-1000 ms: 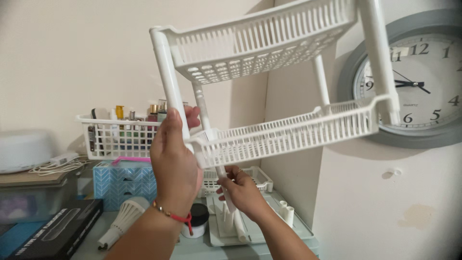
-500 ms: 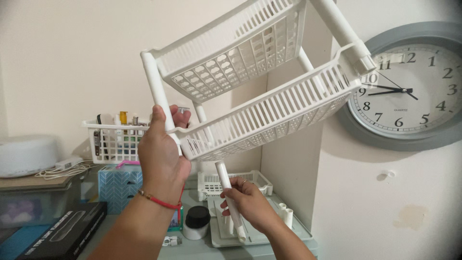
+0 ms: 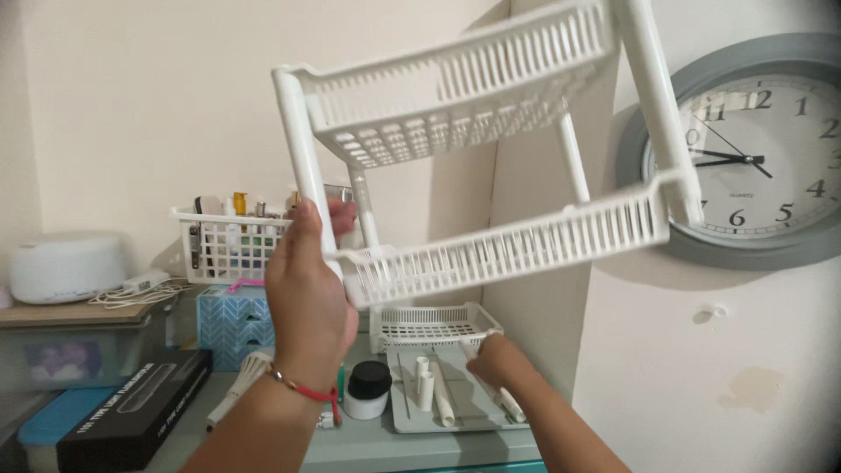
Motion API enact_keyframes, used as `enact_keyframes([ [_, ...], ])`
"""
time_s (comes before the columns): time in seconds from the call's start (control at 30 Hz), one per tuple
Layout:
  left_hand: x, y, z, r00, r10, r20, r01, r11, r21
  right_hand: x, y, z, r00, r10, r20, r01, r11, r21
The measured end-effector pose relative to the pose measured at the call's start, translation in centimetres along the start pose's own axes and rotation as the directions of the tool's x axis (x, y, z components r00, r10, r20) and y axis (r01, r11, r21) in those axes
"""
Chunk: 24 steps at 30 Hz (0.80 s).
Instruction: The person assembles a white plastic corner shelf by inserting vertical support poles into the basket trays and connecting the components. They adjust the alignment of the trays and poles to form a two-tiered unit, then lift and rotate the assembled shelf to inspect the structure.
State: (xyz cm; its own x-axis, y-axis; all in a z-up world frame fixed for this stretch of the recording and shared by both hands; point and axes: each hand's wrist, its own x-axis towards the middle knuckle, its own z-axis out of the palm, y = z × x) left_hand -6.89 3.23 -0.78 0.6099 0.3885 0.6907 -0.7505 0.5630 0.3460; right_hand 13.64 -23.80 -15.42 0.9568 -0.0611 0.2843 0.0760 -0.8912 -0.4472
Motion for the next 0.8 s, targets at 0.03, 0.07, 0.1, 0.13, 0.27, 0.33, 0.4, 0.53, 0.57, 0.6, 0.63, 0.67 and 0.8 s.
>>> enact_keyframes([
  [0.03, -0.3, -0.2, -0.2, 1.0, -0.007, 0.0, 0.007, 1.0, 0.007, 0.3, 0.3, 0.5, 1.0, 0.01, 0.006, -0.01, 1.0, -0.006],
  [0.07, -0.5, -0.4, -0.3, 1.0, 0.001, 0.013, -0.001, 1.0, -0.018, 0.4, 0.5, 1.0, 1.0, 0.02, 0.013, -0.02, 1.0, -0.012],
  [0.1, -0.8, -0.6, -0.5, 1.0, 0.009, 0.025, -0.008, 0.999, -0.042, 0.4, 0.6, 1.5, 0.999, 0.031, 0.02, -0.03, 0.999, -0.019],
  [0.13, -0.9, -0.7, -0.7, 0.999, 0.018, 0.037, -0.015, 0.998, -0.066, 0.3, 0.6, 1.8, 1.0, 0.024, -0.004, -0.024, 1.0, -0.006],
  [0.27, -1.7, -0.8, -1.1, 1.0, -0.025, -0.002, 0.025, 0.997, -0.071, 0.0, 0.5, 1.9, 0.999, 0.03, -0.023, -0.029, 0.999, 0.024],
  [0.33, -2.1, -0.5, -1.5, 0.999, -0.025, 0.027, 0.026, 0.998, -0.054, -0.4, 0.0, 1.9, 0.999, 0.039, -0.016, -0.038, 0.999, 0.017],
  [0.4, -2.2, -0.4, -1.6, 0.998, -0.043, 0.036, 0.047, 0.994, -0.099, -0.8, -0.4, 1.3, 0.998, 0.044, -0.039, -0.044, 0.999, -0.006],
  [0.53, -2.5, 0.1, -1.8, 0.992, -0.096, 0.081, 0.105, 0.987, -0.125, -2.7, -1.6, -0.2, 0.998, 0.015, -0.065, -0.012, 0.999, 0.038],
  [0.57, -2.5, 0.2, -1.7, 0.992, -0.092, 0.08, 0.102, 0.987, -0.121, -3.2, -2.0, -0.7, 0.998, 0.021, -0.063, -0.015, 0.996, 0.089],
  [0.6, -2.4, 0.2, -1.6, 0.993, -0.089, 0.08, 0.098, 0.988, -0.117, -3.8, -2.6, -1.0, 0.998, 0.027, -0.062, -0.019, 0.99, 0.139],
  [0.63, -2.3, 0.2, -1.5, 0.993, -0.087, 0.083, 0.097, 0.989, -0.115, -4.4, -3.2, -1.2, 0.992, -0.051, -0.111, 0.073, 0.976, 0.206],
  [0.67, -2.1, 0.3, -1.4, 0.994, -0.103, 0.044, 0.106, 0.99, -0.093, -5.1, -3.8, -1.4, 0.978, -0.125, -0.167, 0.167, 0.949, 0.266],
  [0.8, -0.1, 0.8, -0.7, 0.992, -0.123, -0.014, 0.12, 0.987, -0.11, -7.3, -6.7, -2.1, 0.97, -0.231, -0.069, 0.228, 0.785, 0.576],
])
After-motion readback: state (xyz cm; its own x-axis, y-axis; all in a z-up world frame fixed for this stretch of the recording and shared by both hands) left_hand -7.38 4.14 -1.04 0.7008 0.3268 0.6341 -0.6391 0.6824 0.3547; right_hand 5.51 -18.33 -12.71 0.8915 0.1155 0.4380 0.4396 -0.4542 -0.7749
